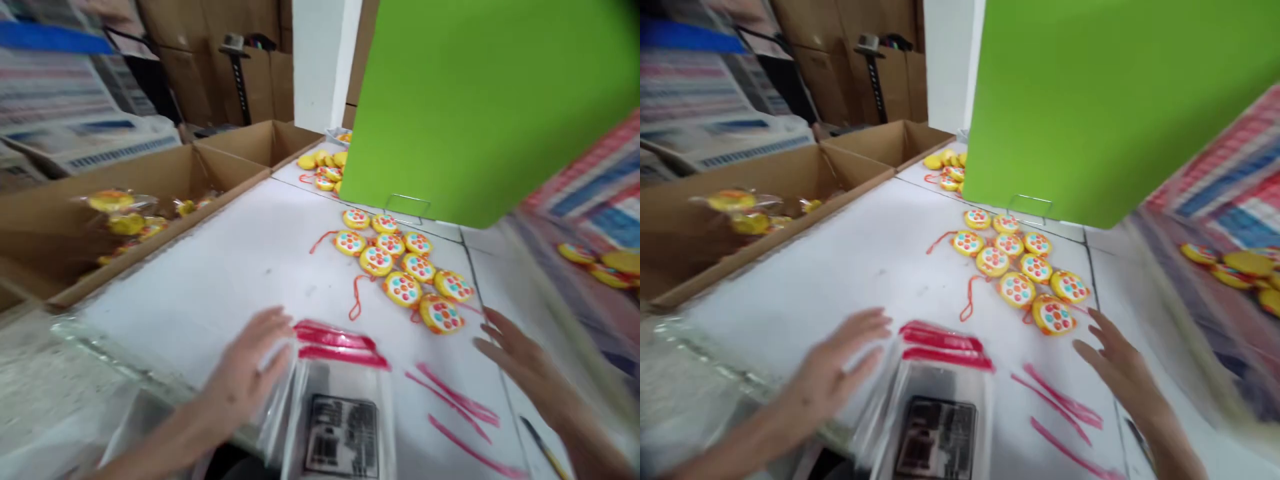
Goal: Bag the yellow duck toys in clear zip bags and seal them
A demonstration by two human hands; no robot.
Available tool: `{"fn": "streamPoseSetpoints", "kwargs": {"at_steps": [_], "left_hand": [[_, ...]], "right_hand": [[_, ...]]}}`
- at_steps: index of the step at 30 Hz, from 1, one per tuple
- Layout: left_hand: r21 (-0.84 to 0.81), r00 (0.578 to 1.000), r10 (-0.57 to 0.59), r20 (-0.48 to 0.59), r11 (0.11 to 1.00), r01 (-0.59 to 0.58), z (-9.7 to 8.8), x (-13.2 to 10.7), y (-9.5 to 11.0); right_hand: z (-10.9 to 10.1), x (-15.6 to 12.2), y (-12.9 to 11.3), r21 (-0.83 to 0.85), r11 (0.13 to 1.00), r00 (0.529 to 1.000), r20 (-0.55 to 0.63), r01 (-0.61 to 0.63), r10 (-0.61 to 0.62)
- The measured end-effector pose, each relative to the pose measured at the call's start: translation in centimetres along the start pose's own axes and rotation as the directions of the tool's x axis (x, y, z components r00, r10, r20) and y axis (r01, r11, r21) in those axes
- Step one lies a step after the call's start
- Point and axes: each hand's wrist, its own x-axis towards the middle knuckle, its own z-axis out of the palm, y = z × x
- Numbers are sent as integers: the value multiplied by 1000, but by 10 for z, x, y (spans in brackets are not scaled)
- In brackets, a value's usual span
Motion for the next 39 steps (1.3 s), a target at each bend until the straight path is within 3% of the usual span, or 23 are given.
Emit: {"fn": "streamPoseSetpoints", "kwargs": {"at_steps": [2,4,6,10,14,18,22,28,30,32,35,39], "left_hand": [[36,978,131,160,990,-138,43,-17,27],[81,952,155,263,980,-182,73,-27,47],[116,941,159,299,973,-201,91,-31,57],[159,957,155,245,967,-198,109,-34,58],[140,965,132,225,976,-166,112,-31,59],[68,953,0,304,997,-22,106,-20,69],[62,944,24,330,997,-47,109,-13,72],[99,939,101,327,985,-140,115,-20,66],[96,930,92,355,986,-134,114,-20,66],[89,923,99,371,986,-142,111,-18,67],[40,924,78,373,994,-100,106,-15,68],[-147,937,-103,334,976,160,97,-14,65]], "right_hand": [[2,13,-7,-203,979,999,-42,14,-23],[13,24,-18,-297,952,996,-20,75,-85],[28,31,-27,-289,948,991,49,130,-121],[52,37,-33,-237,965,993,59,109,-98],[52,37,-28,-84,996,999,34,-3,6],[38,18,-34,207,970,985,136,-131,104],[32,-11,-57,619,720,936,327,-315,129],[32,-30,-93,756,482,889,439,-443,129],[34,-33,-101,762,446,874,471,-470,118],[34,-40,-107,744,483,876,469,-462,116],[32,-57,-114,661,627,885,453,-413,104],[31,-82,-112,518,769,850,523,-374,62]]}}
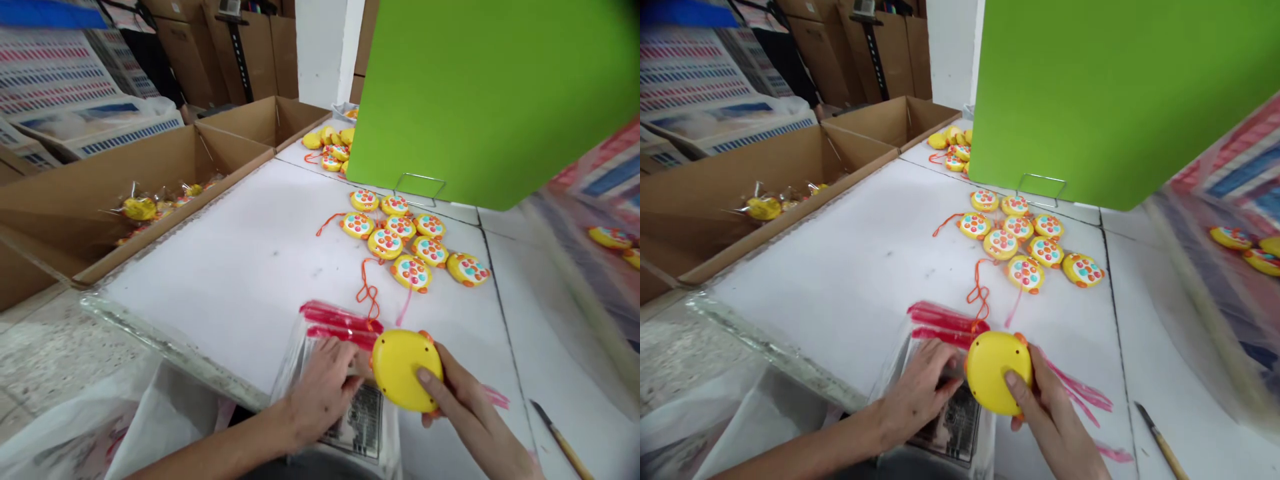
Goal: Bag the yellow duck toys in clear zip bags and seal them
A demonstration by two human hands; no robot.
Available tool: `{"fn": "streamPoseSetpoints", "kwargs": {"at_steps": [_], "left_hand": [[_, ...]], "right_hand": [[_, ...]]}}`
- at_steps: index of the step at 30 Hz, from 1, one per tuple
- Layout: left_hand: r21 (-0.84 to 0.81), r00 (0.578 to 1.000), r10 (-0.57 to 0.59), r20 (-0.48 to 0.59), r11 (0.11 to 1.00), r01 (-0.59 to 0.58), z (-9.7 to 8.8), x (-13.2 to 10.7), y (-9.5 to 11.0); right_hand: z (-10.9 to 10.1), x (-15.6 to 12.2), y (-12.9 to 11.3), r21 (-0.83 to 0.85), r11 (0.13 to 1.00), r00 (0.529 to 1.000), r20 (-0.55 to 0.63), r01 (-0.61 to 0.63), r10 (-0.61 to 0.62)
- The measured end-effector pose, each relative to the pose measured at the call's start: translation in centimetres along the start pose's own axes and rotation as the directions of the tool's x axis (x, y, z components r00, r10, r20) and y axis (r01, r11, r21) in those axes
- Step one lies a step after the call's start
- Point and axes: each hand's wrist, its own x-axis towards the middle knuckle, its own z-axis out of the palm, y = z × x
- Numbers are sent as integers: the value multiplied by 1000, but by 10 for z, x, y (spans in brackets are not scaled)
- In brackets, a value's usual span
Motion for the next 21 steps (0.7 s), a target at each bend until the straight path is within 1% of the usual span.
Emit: {"fn": "streamPoseSetpoints", "kwargs": {"at_steps": [2,4,6,7,8,10,11,13,14,15,17,19,21], "left_hand": [[-84,999,-16,-34,996,13,-4,-1,-2],[-86,999,36,-30,996,-38,-6,-1,-4],[-66,995,96,3,993,-96,-5,0,-6],[-60,993,120,16,991,-118,-4,1,-7],[-52,990,140,22,989,-139,-3,1,-8],[-13,985,171,24,985,-171,0,2,-8],[21,982,188,24,982,-189,1,1,-7],[105,970,238,41,965,-241,1,-1,-5],[147,962,268,54,951,-273,0,-2,-4],[185,952,299,64,934,-306,-3,-4,-2],[243,934,352,60,902,-356,-9,-8,-1],[265,920,391,42,883,-387,-15,-12,-1],[258,909,416,30,875,-409,-20,-15,-1]], "right_hand": [[1,-6,8,-81,997,998,65,-14,19],[1,-9,13,-118,993,985,170,-3,23],[0,-10,13,-57,998,956,293,8,10],[-1,-10,12,0,1000,942,336,-4,4],[-1,-10,9,67,997,935,355,-29,4],[2,-9,4,229,970,949,316,-86,9],[6,-7,1,317,943,965,262,-96,10],[17,-1,-2,445,894,992,127,-54,-3],[24,3,-2,446,895,997,74,-15,-20],[31,7,-2,388,921,999,31,25,-41],[43,13,0,141,984,994,1,104,-105],[48,17,3,-101,984,989,34,150,-147],[48,18,6,-217,962,986,63,163,-153]]}}
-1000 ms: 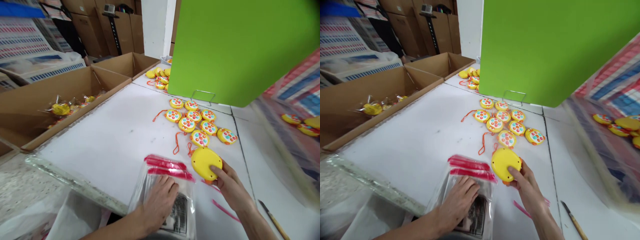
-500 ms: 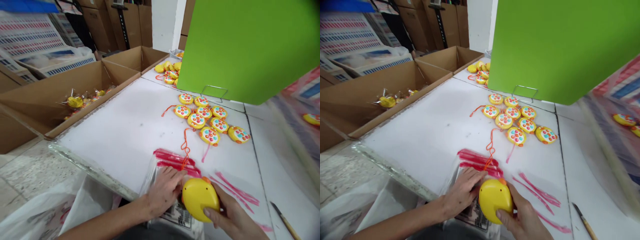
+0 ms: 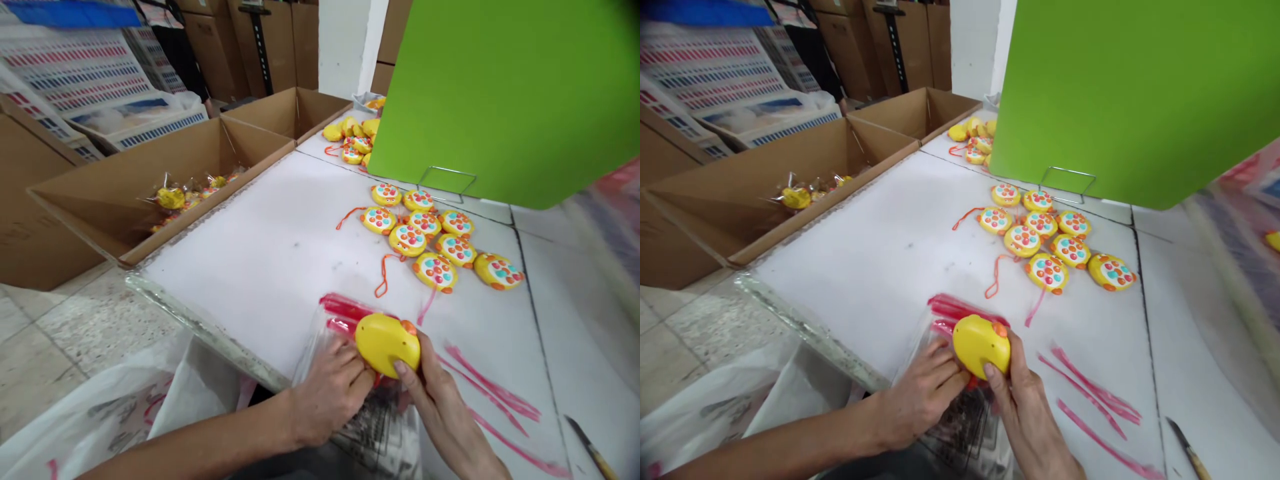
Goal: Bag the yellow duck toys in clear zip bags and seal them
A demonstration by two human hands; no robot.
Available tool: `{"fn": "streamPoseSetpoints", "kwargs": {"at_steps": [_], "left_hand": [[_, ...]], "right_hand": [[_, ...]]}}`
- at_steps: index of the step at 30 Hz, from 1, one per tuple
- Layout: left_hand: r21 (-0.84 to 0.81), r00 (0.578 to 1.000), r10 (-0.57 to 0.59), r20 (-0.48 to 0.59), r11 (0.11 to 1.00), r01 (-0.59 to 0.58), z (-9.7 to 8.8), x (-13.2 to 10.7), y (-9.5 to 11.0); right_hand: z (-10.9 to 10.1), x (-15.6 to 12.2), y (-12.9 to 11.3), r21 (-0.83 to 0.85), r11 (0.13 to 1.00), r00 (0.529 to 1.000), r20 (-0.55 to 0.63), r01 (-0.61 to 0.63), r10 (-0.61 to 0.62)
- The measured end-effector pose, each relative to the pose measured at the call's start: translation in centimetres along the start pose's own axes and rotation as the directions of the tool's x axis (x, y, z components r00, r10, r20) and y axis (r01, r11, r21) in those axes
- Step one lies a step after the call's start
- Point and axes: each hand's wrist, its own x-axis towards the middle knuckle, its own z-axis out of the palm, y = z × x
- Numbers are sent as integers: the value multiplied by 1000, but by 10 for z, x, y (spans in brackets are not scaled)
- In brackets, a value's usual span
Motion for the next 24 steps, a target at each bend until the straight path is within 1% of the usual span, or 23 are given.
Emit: {"fn": "streamPoseSetpoints", "kwargs": {"at_steps": [2,5,6,7,8,9,10,11,12,13,14,15,17,18,20,22,23,24], "left_hand": [[-25,999,0,-37,1000,0,-4,-1,-1],[-101,987,-73,-140,993,59,-16,-3,-8],[-144,977,-125,-174,985,100,-23,-4,-11],[-198,959,-201,-201,967,161,-30,-5,-14],[-266,929,-306,-209,932,247,-37,-6,-17],[-351,883,-430,-187,869,348,-44,-8,-21],[-443,825,-550,-130,776,448,-49,-9,-23],[-528,762,-646,-45,663,531,-53,-9,-24],[-600,712,-700,54,547,584,-54,-9,-25],[-659,685,-714,144,447,604,-53,-8,-25],[-705,684,-698,213,375,602,-50,-7,-24],[-737,696,-672,251,334,588,-46,-5,-23],[-769,717,-642,272,303,563,-36,1,-21],[-777,722,-639,265,301,553,-32,3,-21],[-793,723,-640,259,287,538,-27,8,-20],[-815,725,-629,280,244,526,-25,10,-20],[-821,725,-623,294,224,526,-25,11,-20],[-823,722,-623,301,213,527,-26,11,-20]], "right_hand": [[-3,-1,4,-73,997,1000,-5,6,-7],[-6,-5,8,-209,975,996,-39,73,-82],[-6,-6,9,-243,966,994,-52,85,-100],[-6,-8,10,-266,960,992,-63,85,-105],[-6,-10,11,-278,957,993,-68,79,-101],[-5,-12,11,-284,956,993,-74,71,-96],[-4,-13,12,-284,956,993,-75,70,-95],[-3,-14,12,-282,956,992,-72,82,-107],[-2,-14,13,-277,955,989,-70,108,-133],[-2,-14,13,-275,951,984,-70,139,-164],[-2,-14,13,-275,946,978,-68,173,-199],[-2,-13,12,-279,938,972,-60,203,-228],[-4,-10,8,-297,922,964,-22,248,-266],[-5,-8,5,-304,916,963,19,261,-268],[-6,-6,-2,-301,909,957,137,287,-257],[-6,-3,-8,-320,896,937,263,309,-230],[-5,-2,-10,-356,877,927,308,321,-214],[-4,-1,-12,-413,847,924,322,333,-207]]}}
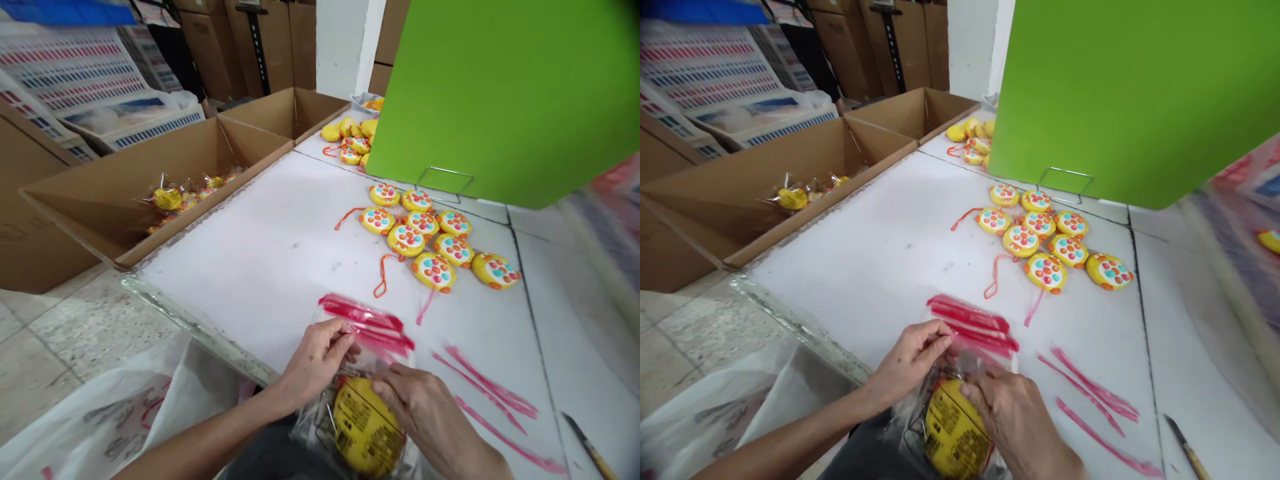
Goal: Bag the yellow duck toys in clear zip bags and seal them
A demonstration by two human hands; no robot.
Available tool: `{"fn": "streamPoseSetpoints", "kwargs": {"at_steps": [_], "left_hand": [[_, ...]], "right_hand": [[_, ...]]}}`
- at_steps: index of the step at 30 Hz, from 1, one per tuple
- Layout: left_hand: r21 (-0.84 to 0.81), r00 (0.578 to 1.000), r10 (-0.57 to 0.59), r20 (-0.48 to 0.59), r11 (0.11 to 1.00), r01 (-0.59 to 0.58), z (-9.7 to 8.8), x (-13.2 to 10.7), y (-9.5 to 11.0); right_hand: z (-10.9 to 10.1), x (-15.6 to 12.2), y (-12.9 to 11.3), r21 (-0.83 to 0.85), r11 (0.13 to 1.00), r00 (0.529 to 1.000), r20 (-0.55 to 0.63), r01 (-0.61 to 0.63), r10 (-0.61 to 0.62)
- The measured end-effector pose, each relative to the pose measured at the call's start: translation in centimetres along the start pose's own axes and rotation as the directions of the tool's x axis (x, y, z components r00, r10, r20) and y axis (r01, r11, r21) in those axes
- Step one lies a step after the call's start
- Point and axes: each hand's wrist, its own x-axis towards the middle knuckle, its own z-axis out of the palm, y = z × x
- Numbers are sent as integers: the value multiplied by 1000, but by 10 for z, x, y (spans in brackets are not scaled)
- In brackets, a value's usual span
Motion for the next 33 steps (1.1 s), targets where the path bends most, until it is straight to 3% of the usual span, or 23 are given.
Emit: {"fn": "streamPoseSetpoints", "kwargs": {"at_steps": [4,9,12,18,24,26,28,30,33], "left_hand": [[2,1000,13,1,1000,-13,-1,-1,1],[-47,998,-10,67,999,13,1,-3,2],[-48,994,2,110,999,4,3,-3,5],[129,998,48,43,990,-53,9,-4,2],[260,995,79,56,961,-91,12,-8,2],[256,997,60,56,964,-73,9,-9,3],[172,999,16,47,985,-24,6,-9,2],[49,999,-24,46,999,22,4,-8,0],[-40,998,-35,49,999,37,1,-6,-4]], "right_hand": [[4,8,-3,-217,976,979,-198,-6,-38],[11,24,-11,-172,984,919,-378,50,-112],[15,32,-16,-242,969,906,-399,40,-137],[19,37,-21,-358,933,923,-343,41,-172],[13,37,-12,-190,982,891,-443,18,-102],[6,30,5,-116,991,858,-514,-62,-7],[-6,14,34,-97,965,794,-591,-242,140],[-19,-9,72,-128,868,702,-648,-481,294],[-39,-52,128,-169,625,561,-654,-762,508]]}}
